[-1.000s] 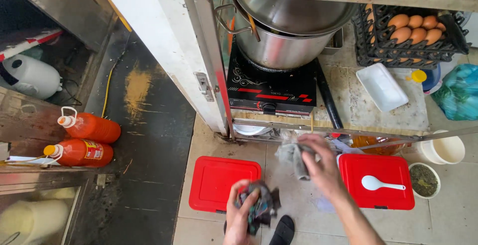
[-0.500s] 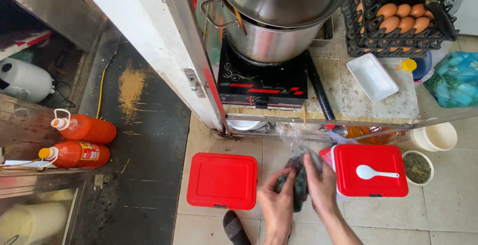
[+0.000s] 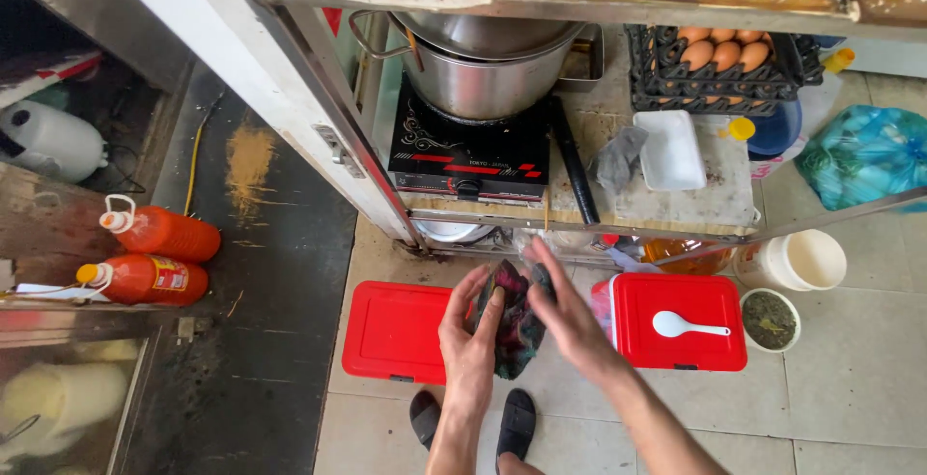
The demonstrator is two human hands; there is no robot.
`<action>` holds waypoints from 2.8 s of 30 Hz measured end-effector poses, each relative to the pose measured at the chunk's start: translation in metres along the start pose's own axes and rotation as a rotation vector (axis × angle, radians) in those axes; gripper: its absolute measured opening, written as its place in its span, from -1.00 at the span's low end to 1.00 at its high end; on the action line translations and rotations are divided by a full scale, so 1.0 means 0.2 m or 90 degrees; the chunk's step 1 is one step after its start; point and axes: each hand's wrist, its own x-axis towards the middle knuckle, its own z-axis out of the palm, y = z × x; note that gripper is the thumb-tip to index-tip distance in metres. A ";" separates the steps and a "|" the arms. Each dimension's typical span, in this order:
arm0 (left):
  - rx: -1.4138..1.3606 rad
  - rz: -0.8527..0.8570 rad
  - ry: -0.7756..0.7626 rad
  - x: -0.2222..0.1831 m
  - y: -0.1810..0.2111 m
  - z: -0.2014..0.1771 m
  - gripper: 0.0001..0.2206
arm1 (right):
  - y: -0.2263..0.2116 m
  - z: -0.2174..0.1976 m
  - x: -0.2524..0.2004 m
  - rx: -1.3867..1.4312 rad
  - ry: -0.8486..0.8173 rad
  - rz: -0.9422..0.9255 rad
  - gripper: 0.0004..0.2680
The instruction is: Sharpening a knife and then slicing pieces of cooked meat from a rotisserie spit onto a wooden cutting board.
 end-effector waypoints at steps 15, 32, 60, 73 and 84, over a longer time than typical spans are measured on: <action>-0.268 0.107 0.093 -0.85 0.89 -1.08 -0.49 | -0.96 1.29 -0.55 0.340 -0.401 -0.013 -0.63; -0.590 0.640 0.248 -2.15 1.63 -2.82 -0.66 | -1.19 3.34 -1.68 0.256 -0.908 0.243 -0.57; 0.081 0.211 1.015 -1.81 2.12 -4.80 -0.64 | -1.47 5.56 -0.09 -0.331 -0.268 -0.891 -0.65; 0.266 -0.021 0.873 -1.82 2.23 -5.82 -0.38 | -0.89 6.11 -0.59 -0.614 -0.524 -0.577 -0.43; -0.151 0.238 0.770 -2.06 2.25 -6.03 -0.46 | -1.35 5.86 -1.01 -0.650 -0.850 -0.115 -0.58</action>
